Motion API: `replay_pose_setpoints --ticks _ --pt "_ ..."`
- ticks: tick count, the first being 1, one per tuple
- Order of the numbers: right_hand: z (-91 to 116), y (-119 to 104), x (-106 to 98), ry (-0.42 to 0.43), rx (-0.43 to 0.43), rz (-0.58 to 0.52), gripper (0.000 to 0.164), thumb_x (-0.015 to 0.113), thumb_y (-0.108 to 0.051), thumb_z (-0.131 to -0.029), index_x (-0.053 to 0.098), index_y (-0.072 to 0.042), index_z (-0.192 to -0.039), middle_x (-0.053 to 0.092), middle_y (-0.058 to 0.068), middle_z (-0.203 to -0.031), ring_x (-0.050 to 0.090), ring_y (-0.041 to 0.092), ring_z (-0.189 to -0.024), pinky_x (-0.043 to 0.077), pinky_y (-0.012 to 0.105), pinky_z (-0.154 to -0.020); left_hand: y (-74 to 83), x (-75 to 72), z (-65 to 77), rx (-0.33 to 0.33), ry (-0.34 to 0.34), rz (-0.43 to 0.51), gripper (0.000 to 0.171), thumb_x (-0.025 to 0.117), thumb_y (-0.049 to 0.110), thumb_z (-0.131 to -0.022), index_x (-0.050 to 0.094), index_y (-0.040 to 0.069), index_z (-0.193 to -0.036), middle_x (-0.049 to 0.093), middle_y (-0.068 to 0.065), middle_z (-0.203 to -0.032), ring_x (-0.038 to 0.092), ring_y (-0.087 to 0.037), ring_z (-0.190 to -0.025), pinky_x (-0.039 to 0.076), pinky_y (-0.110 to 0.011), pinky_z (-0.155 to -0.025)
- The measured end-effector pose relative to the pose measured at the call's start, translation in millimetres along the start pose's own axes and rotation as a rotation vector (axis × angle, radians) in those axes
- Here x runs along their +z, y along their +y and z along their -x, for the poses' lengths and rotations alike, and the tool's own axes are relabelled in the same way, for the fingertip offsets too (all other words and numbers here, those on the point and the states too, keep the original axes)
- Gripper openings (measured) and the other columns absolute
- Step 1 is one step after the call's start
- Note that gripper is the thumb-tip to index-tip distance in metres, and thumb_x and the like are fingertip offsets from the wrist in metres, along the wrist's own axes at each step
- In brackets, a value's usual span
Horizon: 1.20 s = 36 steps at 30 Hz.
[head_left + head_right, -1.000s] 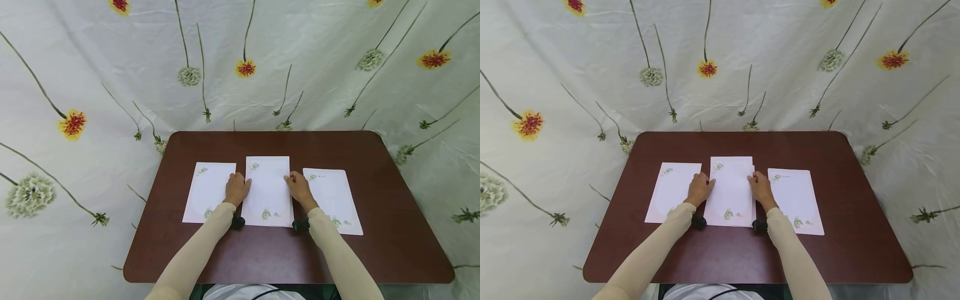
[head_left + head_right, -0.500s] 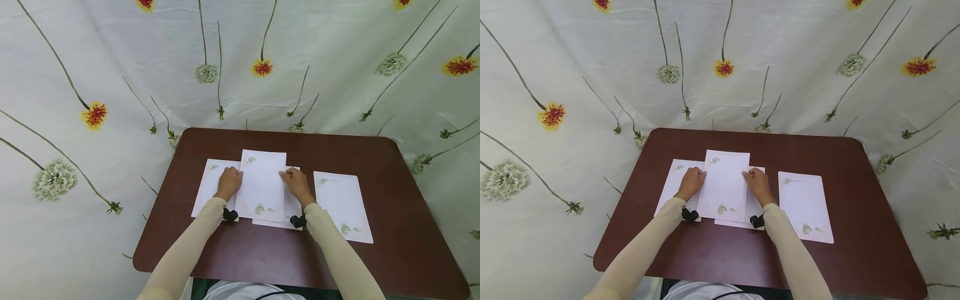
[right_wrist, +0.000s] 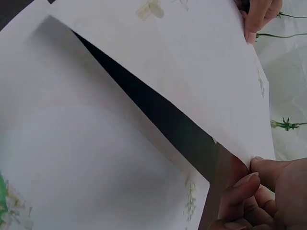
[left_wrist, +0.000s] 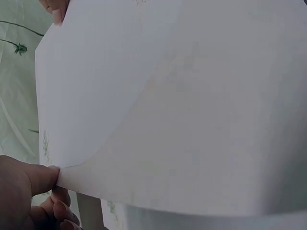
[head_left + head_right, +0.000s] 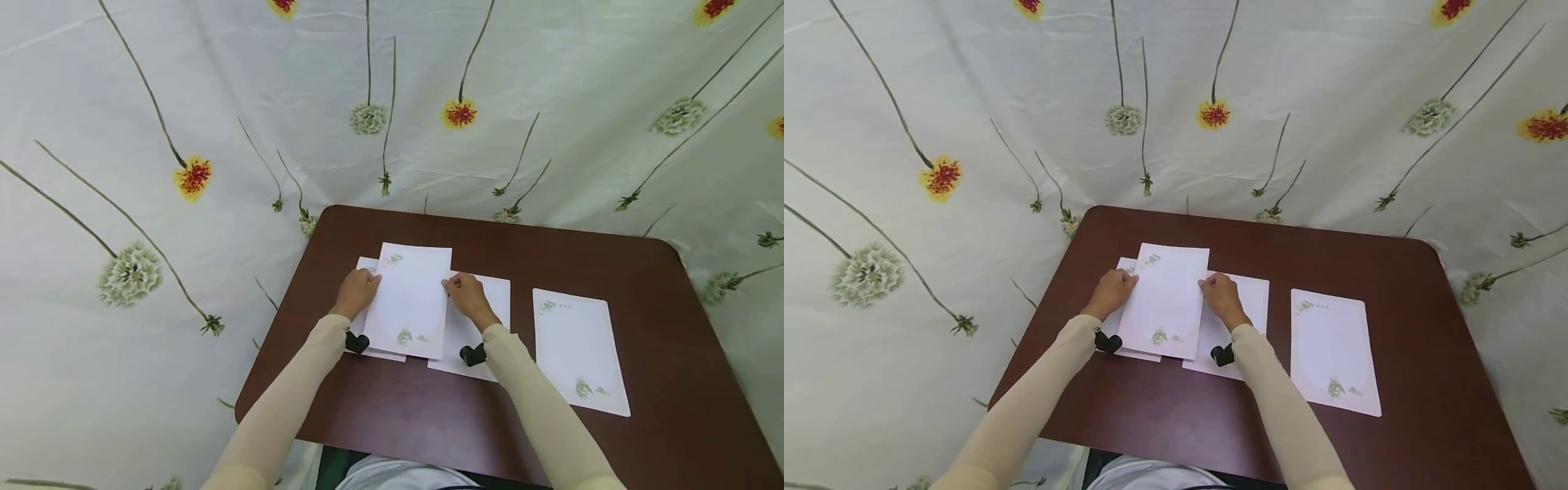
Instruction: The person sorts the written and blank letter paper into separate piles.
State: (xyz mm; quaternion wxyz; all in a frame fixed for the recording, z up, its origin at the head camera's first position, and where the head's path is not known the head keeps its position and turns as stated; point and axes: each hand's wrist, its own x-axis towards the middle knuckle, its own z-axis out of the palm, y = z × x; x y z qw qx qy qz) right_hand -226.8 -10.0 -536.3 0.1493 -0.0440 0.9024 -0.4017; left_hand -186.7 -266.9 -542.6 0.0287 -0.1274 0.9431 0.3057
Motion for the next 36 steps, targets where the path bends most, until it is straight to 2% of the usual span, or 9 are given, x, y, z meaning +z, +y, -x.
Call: replay_pose_setpoints --ticks 5,13,20,26,29,36 --pt "-4 -9 17 -0.011 0.01 0.015 0.028 0.059 -0.028 -0.108 0.066 -0.003 -0.098 0.065 0.006 -0.084 0.055 0.018 -0.075 0.042 0.028 -0.065 -13.2 -7.6 -1.6 -0.01 -0.013 -0.037 0.033 0.056 0.027 -0.109 0.067 -0.004 -0.101 0.065 -0.017 -0.096 0.059 -0.029 -0.086 0.052 -0.046 -0.082" --pt "-5 -20 38 -0.04 0.011 0.024 0.028 0.059 -0.027 -0.109 0.063 -0.004 -0.093 0.07 0.01 -0.085 0.058 0.019 -0.073 0.044 0.028 -0.062 -25.6 -15.9 2.6 -0.018 -0.012 -0.063 0.034 0.056 0.024 -0.109 0.067 -0.009 -0.104 0.067 -0.023 -0.103 0.061 -0.033 -0.089 0.054 -0.05 -0.084" --pt "-6 -23 49 -0.038 0.011 0.044 0.027 0.059 -0.027 -0.109 0.064 -0.004 -0.094 0.069 0.009 -0.084 0.057 0.019 -0.072 0.043 0.028 -0.062 -39.9 -13.7 0.8 -0.029 -0.017 -0.068 0.033 0.058 0.023 -0.109 0.064 -0.004 -0.092 0.064 -0.018 -0.091 0.058 -0.029 -0.08 0.051 -0.044 -0.076" --pt "-6 -25 59 -0.031 0.0 0.115 0.028 0.059 -0.028 -0.108 0.061 -0.007 -0.091 0.064 0.006 -0.08 0.055 0.019 -0.07 0.041 0.028 -0.061 -49.6 -12.6 -0.2 -0.065 -0.029 -0.061 0.031 0.058 0.025 -0.109 0.064 -0.004 -0.098 0.063 -0.018 -0.093 0.059 -0.028 -0.081 0.051 -0.043 -0.075" --pt "-5 -27 62 -0.025 -0.014 0.145 0.028 0.059 -0.028 -0.108 0.059 -0.007 -0.088 0.058 0.005 -0.076 0.053 0.019 -0.069 0.04 0.03 -0.061 -53.4 -13.3 -0.1 -0.07 -0.023 -0.059 0.03 0.058 0.025 -0.109 0.063 -0.002 -0.098 0.062 -0.017 -0.091 0.058 -0.028 -0.08 0.05 -0.042 -0.074" --pt "-7 -28 69 -0.048 -0.025 0.179 0.03 0.059 -0.027 -0.108 0.057 -0.008 -0.086 0.055 0.004 -0.073 0.052 0.019 -0.067 0.04 0.03 -0.059 -60.5 -10.4 -1.2 -0.082 -0.022 -0.079 0.029 0.058 0.026 -0.11 0.061 0.0 -0.1 0.062 -0.015 -0.088 0.058 -0.029 -0.081 0.049 -0.043 -0.078"
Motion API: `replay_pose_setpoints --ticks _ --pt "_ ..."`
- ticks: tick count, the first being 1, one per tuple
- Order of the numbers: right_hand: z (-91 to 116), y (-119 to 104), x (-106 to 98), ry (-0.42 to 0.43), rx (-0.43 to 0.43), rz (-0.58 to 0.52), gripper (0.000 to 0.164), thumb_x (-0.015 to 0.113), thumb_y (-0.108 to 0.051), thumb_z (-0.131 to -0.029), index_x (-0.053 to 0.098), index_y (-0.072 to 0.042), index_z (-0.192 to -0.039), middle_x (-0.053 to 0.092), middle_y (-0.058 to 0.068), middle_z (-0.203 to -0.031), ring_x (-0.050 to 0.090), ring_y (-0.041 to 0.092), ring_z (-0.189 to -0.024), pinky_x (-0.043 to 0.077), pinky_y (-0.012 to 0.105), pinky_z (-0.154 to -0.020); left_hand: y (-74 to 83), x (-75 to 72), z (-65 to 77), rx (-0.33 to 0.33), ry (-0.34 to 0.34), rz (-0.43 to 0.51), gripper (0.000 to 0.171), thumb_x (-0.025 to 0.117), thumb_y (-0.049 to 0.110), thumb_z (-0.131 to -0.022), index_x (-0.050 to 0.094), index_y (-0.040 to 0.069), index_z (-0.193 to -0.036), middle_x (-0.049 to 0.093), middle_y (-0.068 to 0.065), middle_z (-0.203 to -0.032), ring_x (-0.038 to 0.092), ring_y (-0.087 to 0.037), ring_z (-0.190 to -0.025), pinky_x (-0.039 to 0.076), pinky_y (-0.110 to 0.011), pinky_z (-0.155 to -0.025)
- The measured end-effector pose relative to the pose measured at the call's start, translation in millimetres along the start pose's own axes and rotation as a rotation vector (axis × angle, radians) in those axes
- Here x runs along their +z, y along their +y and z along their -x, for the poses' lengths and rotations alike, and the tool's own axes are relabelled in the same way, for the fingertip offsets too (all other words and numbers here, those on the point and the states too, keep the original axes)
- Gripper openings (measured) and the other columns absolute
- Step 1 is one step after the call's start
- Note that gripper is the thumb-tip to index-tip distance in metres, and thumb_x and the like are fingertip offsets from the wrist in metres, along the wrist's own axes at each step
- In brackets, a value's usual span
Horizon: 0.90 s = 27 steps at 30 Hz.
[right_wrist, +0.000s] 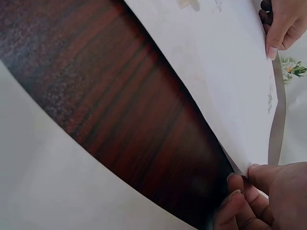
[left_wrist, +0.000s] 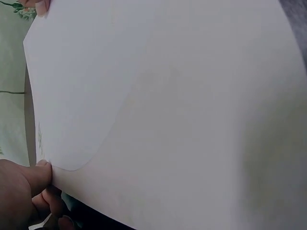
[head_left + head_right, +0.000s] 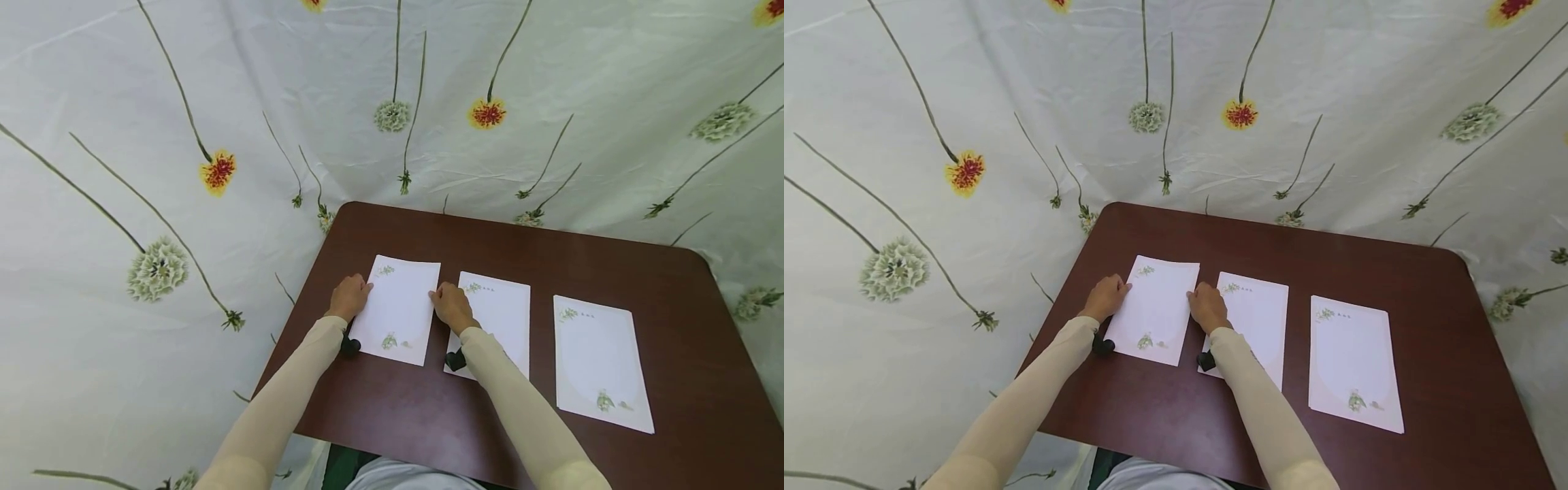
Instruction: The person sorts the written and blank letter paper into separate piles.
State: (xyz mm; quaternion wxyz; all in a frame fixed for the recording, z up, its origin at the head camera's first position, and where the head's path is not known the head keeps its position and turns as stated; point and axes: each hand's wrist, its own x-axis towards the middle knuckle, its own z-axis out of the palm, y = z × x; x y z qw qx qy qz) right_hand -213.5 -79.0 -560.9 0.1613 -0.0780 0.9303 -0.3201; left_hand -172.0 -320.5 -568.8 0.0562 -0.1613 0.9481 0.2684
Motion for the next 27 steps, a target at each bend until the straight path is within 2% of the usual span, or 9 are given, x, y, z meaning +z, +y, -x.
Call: replay_pose_setpoints --ticks 17,27 --pt "-3.2 3.8 9.2 -0.004 0.009 -0.019 0.029 0.057 -0.026 -0.11 0.054 -0.005 -0.09 0.055 0.007 -0.078 0.053 0.022 -0.071 0.042 0.032 -0.064 -0.5 3.2 -0.1 0.009 0.024 -0.017 0.029 0.059 0.025 -0.109 0.06 -0.001 -0.098 0.063 -0.017 -0.09 0.061 -0.032 -0.084 0.051 -0.048 -0.084" --pt "1.2 2.0 8.8 0.026 -0.004 -0.054 0.029 0.059 -0.026 -0.109 0.053 -0.005 -0.09 0.052 0.006 -0.074 0.051 0.021 -0.066 0.041 0.032 -0.061 -0.9 4.6 -0.5 -0.007 0.029 0.006 0.029 0.059 0.025 -0.109 0.059 -0.003 -0.102 0.064 -0.018 -0.092 0.063 -0.033 -0.085 0.052 -0.048 -0.083"
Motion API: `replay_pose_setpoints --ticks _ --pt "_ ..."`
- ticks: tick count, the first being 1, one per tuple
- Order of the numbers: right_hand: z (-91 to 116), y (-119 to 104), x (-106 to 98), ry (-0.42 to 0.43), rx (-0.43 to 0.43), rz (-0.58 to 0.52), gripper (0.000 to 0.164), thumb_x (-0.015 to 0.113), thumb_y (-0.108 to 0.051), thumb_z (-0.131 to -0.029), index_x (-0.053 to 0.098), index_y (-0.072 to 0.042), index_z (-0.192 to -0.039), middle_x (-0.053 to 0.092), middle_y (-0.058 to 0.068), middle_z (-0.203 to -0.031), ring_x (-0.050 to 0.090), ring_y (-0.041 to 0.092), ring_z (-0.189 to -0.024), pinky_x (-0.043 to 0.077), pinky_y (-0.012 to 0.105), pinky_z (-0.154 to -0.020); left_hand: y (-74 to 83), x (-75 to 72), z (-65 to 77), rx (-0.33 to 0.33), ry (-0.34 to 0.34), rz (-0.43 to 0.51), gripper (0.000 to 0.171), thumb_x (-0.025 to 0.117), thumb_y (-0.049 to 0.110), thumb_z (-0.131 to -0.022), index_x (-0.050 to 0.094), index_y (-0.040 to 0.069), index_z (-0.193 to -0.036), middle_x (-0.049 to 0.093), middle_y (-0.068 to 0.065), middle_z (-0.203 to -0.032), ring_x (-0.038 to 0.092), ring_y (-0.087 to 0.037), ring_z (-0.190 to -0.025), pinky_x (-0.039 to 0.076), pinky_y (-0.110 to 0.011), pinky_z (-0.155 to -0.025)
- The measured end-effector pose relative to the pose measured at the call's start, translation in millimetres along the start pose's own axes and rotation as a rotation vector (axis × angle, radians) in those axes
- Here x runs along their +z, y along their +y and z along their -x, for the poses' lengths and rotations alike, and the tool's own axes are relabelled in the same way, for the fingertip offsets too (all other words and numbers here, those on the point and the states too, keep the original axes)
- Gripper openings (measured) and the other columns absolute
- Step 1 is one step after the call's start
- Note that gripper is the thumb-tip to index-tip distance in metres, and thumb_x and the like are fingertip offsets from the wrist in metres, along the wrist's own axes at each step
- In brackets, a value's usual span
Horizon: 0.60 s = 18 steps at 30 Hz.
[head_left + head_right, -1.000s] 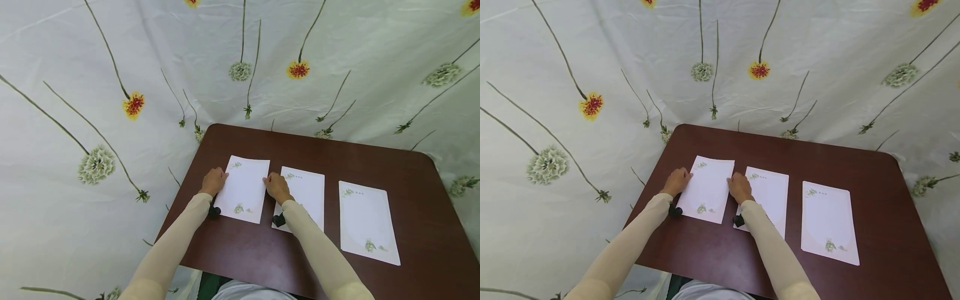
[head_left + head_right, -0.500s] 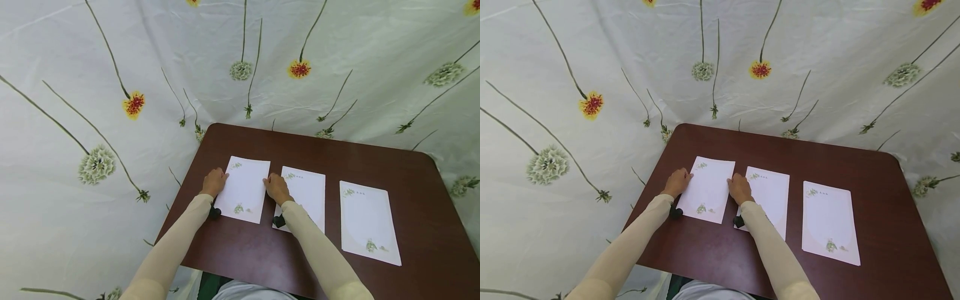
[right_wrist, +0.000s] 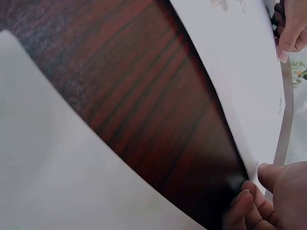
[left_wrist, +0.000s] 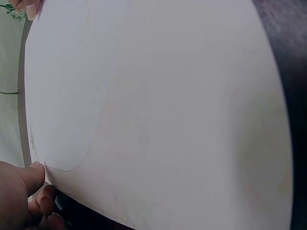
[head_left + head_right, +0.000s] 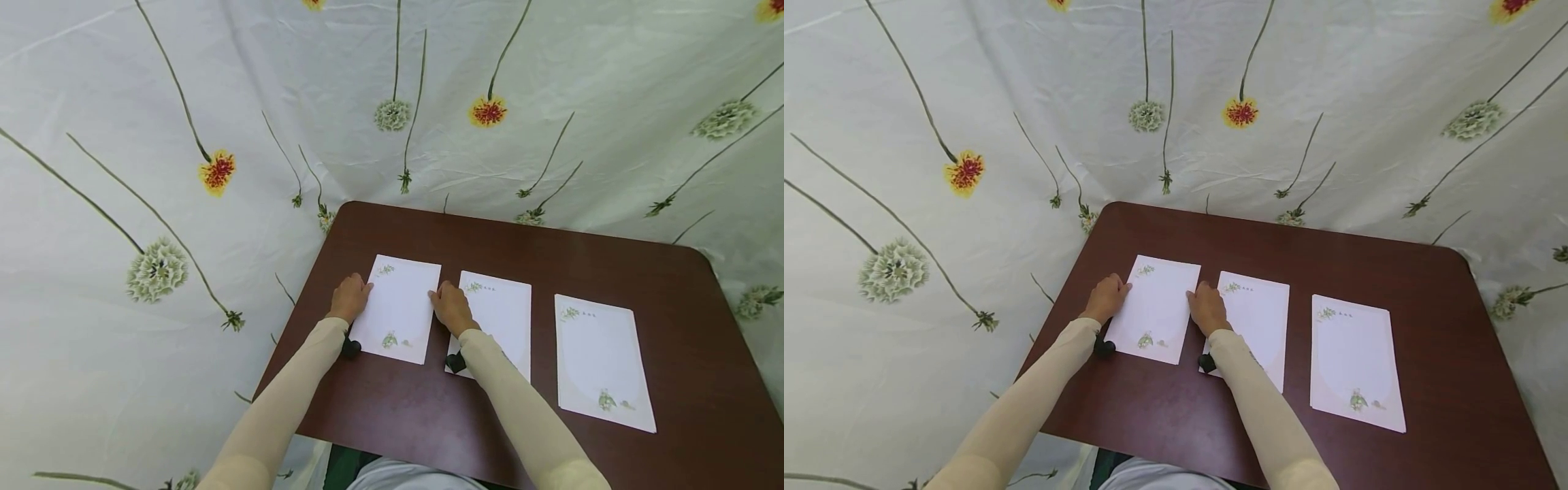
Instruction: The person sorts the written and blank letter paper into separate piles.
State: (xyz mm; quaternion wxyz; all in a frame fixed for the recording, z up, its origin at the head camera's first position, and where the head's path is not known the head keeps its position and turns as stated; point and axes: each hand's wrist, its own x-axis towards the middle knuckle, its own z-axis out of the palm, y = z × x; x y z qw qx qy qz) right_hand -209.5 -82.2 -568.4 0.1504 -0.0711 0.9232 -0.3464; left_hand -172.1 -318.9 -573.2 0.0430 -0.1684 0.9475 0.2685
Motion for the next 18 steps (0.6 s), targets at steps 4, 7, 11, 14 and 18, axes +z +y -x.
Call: replay_pose_setpoints --ticks 4,7,11,14,18 --pt "1.3 0.0 -1.1 0.006 -0.009 -0.016 0.027 0.06 -0.025 -0.109 0.053 -0.005 -0.091 0.052 0.006 -0.074 0.051 0.021 -0.066 0.041 0.031 -0.06 0.1 -0.3 -0.7 -0.006 0.005 0.013 0.028 0.06 0.024 -0.109 0.059 -0.003 -0.102 0.064 -0.018 -0.091 0.063 -0.033 -0.084 0.052 -0.049 -0.083" --pt "1.6 1.0 -1.6 0.002 -0.011 -0.014 0.027 0.059 -0.024 -0.109 0.052 -0.005 -0.091 0.052 0.006 -0.074 0.051 0.021 -0.067 0.041 0.031 -0.061 0.9 -0.2 -0.9 -0.015 0.001 0.018 0.028 0.06 0.025 -0.109 0.058 -0.002 -0.102 0.064 -0.018 -0.091 0.063 -0.034 -0.085 0.051 -0.049 -0.084" --pt "1.5 2.4 -2.2 0.003 -0.007 -0.011 0.027 0.059 -0.025 -0.109 0.053 -0.006 -0.092 0.053 0.007 -0.075 0.052 0.021 -0.067 0.041 0.031 -0.061 2.1 0.5 -1.1 -0.014 -0.002 0.017 0.028 0.059 0.025 -0.109 0.057 -0.002 -0.101 0.063 -0.018 -0.091 0.063 -0.034 -0.086 0.051 -0.049 -0.085" --pt "1.8 3.1 -3.2 0.007 -0.004 -0.012 0.026 0.06 -0.025 -0.109 0.053 -0.006 -0.092 0.054 0.007 -0.075 0.052 0.021 -0.067 0.041 0.032 -0.061 2.4 0.9 -0.8 -0.01 0.0 0.023 0.028 0.058 0.024 -0.11 0.057 -0.002 -0.101 0.062 -0.018 -0.091 0.062 -0.034 -0.085 0.05 -0.049 -0.084" --pt "2.8 5.0 -6.8 0.015 -0.006 -0.019 0.026 0.059 -0.027 -0.109 0.056 -0.006 -0.094 0.057 0.008 -0.078 0.053 0.022 -0.069 0.042 0.032 -0.062 0.2 1.5 -1.0 -0.036 -0.001 0.065 0.029 0.053 0.025 -0.111 0.056 -0.003 -0.102 0.062 -0.019 -0.094 0.06 -0.034 -0.087 0.049 -0.05 -0.085"
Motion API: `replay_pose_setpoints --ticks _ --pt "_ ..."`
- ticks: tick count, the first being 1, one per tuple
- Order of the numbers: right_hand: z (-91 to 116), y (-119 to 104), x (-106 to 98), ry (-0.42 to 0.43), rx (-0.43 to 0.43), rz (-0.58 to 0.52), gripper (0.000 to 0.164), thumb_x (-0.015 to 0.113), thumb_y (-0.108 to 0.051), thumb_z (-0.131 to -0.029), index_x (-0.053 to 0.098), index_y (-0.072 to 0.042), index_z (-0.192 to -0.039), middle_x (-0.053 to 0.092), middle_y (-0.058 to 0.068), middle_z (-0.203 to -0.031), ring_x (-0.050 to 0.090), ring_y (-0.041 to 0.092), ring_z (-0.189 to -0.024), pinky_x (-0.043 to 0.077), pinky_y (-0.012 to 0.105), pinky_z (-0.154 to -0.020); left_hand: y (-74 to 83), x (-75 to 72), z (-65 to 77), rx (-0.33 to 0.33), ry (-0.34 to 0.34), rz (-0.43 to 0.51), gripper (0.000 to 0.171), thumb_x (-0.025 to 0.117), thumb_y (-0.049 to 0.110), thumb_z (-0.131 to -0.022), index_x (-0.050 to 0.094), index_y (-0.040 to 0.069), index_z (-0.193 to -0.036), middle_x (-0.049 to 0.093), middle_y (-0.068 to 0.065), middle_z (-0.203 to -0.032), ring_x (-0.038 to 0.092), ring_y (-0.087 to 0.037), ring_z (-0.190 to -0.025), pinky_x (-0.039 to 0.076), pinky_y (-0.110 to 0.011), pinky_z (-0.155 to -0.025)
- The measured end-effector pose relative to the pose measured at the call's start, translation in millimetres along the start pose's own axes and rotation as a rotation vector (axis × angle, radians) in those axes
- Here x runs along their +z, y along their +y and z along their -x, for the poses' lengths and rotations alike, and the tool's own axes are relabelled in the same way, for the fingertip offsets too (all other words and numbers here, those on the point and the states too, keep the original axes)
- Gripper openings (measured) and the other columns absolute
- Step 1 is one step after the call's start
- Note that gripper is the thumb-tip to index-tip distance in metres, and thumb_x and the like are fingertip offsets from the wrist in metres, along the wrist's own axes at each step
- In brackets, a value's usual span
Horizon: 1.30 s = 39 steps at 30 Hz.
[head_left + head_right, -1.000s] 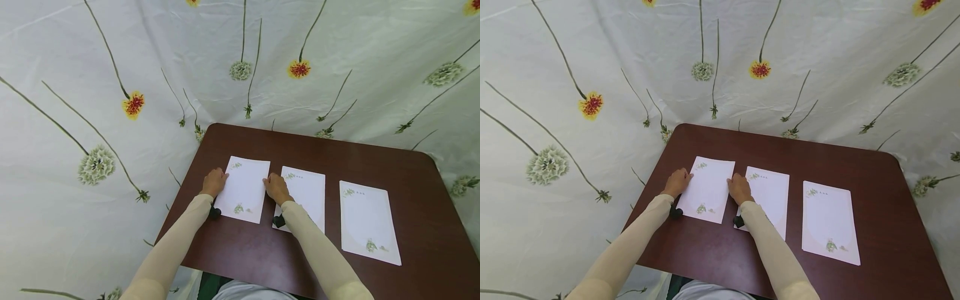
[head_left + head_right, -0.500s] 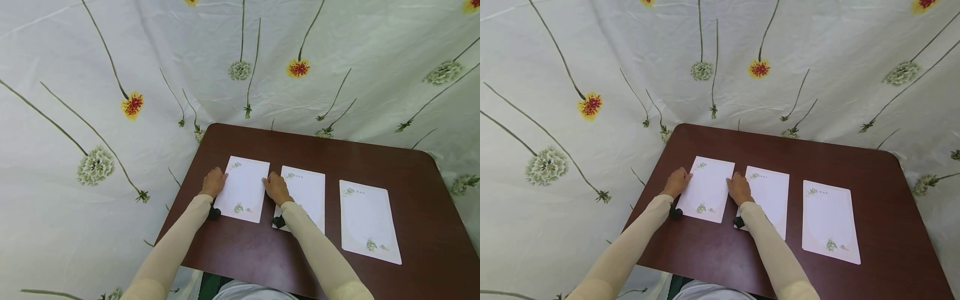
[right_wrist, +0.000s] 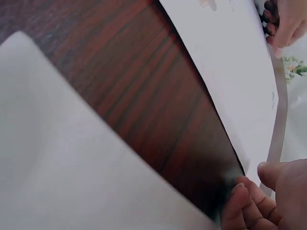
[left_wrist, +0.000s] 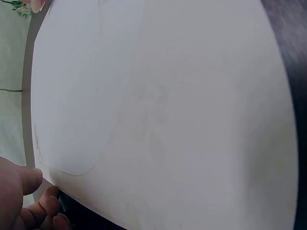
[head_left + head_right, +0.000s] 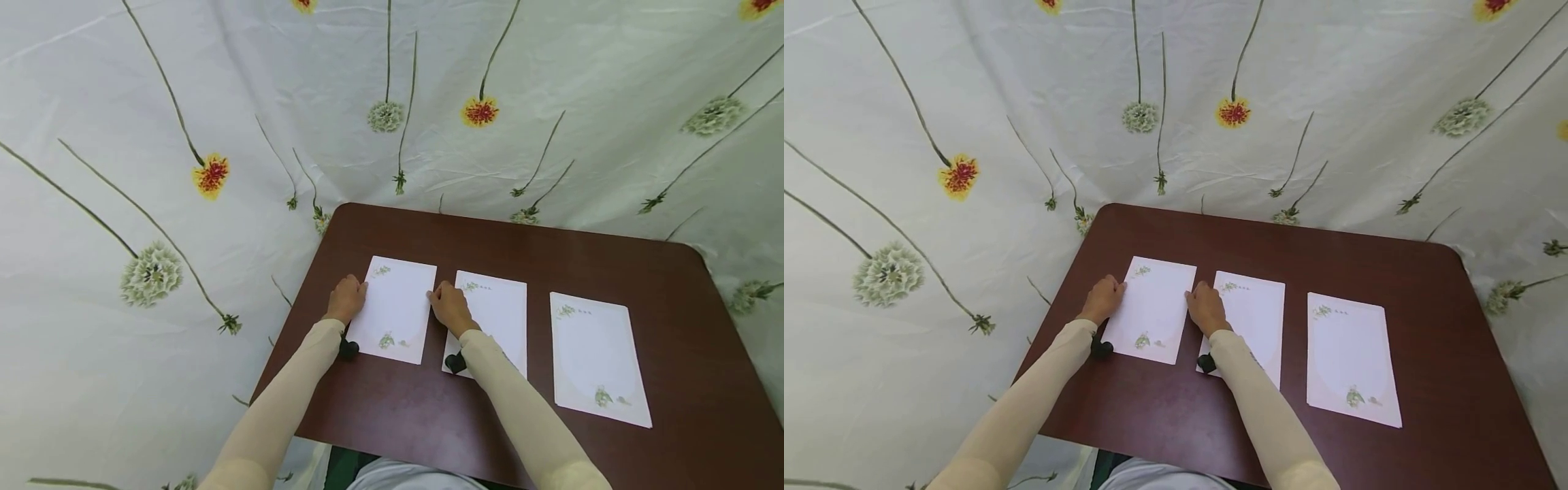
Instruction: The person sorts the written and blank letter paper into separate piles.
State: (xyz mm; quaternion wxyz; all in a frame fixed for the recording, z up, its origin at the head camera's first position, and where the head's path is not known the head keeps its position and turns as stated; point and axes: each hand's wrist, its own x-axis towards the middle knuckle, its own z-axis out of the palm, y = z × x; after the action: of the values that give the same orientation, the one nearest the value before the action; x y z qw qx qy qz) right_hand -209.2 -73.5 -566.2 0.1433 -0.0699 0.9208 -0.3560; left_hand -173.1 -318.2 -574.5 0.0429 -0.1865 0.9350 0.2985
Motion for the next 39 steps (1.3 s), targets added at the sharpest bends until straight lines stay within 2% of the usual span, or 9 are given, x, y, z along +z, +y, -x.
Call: replay_pose_setpoints --ticks 6,10,13,17,21,25,31,36,39 --pt "3 13 -22 0.047 -0.001 -0.017 0.027 0.058 -0.029 -0.109 0.061 -0.003 -0.101 0.065 0.011 -0.084 0.058 0.022 -0.072 0.046 0.033 -0.064 7.4 2.3 -0.7 0.01 0.023 -0.001 0.033 0.051 0.025 -0.11 0.057 -0.008 -0.109 0.064 -0.026 -0.105 0.066 -0.042 -0.099 0.05 -0.056 -0.093" --pt "7 25 -44 0.077 0.0 -0.002 0.029 0.059 -0.028 -0.108 0.062 0.0 -0.108 0.069 0.015 -0.089 0.06 0.024 -0.074 0.047 0.033 -0.065 19.6 4.5 0.2 0.027 0.031 -0.019 0.035 0.051 0.027 -0.109 0.057 -0.008 -0.112 0.065 -0.028 -0.11 0.066 -0.045 -0.106 0.049 -0.058 -0.098" --pt "12 38 -62 0.106 0.024 0.016 0.029 0.059 -0.028 -0.107 0.062 0.001 -0.11 0.069 0.016 -0.089 0.058 0.023 -0.071 0.045 0.032 -0.061 35.1 9.6 1.1 0.061 0.021 -0.019 0.033 0.052 0.027 -0.109 0.058 -0.006 -0.109 0.065 -0.026 -0.11 0.065 -0.044 -0.108 0.047 -0.058 -0.101" --pt "20 56 -83 0.152 0.069 0.034 0.03 0.06 -0.028 -0.107 0.062 0.001 -0.111 0.07 0.017 -0.089 0.059 0.024 -0.07 0.047 0.034 -0.061 55.8 19.8 4.6 0.14 0.011 -0.02 0.029 0.055 0.024 -0.107 0.06 -0.004 -0.104 0.067 -0.024 -0.106 0.067 -0.043 -0.103 0.049 -0.057 -0.097" --pt "29 73 -97 0.186 0.117 0.023 0.031 0.061 -0.029 -0.107 0.062 0.001 -0.114 0.071 0.021 -0.097 0.063 0.029 -0.078 0.052 0.043 -0.071 73.9 32.7 9.5 0.206 -0.009 -0.017 0.026 0.056 0.022 -0.106 0.06 -0.003 -0.101 0.067 -0.023 -0.102 0.068 -0.041 -0.096 0.052 -0.055 -0.089" --pt "39 90 -108 0.184 0.167 0.008 0.034 0.061 -0.03 -0.106 0.06 0.002 -0.118 0.072 0.024 -0.105 0.066 0.033 -0.088 0.054 0.048 -0.08 89.5 45.5 15.3 0.241 -0.034 -0.021 0.024 0.058 0.02 -0.105 0.06 -0.003 -0.1 0.066 -0.022 -0.101 0.067 -0.039 -0.093 0.052 -0.053 -0.086" --pt "50 115 -116 0.183 0.222 0.004 0.04 0.059 -0.03 -0.108 0.057 0.005 -0.126 0.071 0.026 -0.105 0.068 0.032 -0.084 0.055 0.044 -0.074 111.8 67.1 23.7 0.298 -0.08 -0.036 0.023 0.06 0.02 -0.105 0.061 -0.001 -0.097 0.064 -0.017 -0.094 0.063 -0.032 -0.084 0.053 -0.048 -0.079" --pt "57 128 -118 0.182 0.267 -0.009 0.041 0.06 -0.029 -0.107 0.055 0.007 -0.128 0.07 0.029 -0.112 0.068 0.034 -0.089 0.055 0.045 -0.076 128.4 88.2 30.6 0.329 -0.129 -0.046 0.024 0.061 0.021 -0.106 0.06 0.001 -0.093 0.06 -0.014 -0.089 0.059 -0.028 -0.078 0.051 -0.046 -0.076" --pt "60 133 -118 0.191 0.271 -0.023 0.041 0.062 -0.028 -0.106 0.057 0.007 -0.126 0.069 0.03 -0.115 0.07 0.037 -0.092 0.056 0.047 -0.077 138.3 97.8 33.3 0.341 -0.128 -0.075 0.025 0.062 0.022 -0.105 0.061 0.0 -0.093 0.06 -0.013 -0.087 0.059 -0.027 -0.077 0.052 -0.047 -0.077"
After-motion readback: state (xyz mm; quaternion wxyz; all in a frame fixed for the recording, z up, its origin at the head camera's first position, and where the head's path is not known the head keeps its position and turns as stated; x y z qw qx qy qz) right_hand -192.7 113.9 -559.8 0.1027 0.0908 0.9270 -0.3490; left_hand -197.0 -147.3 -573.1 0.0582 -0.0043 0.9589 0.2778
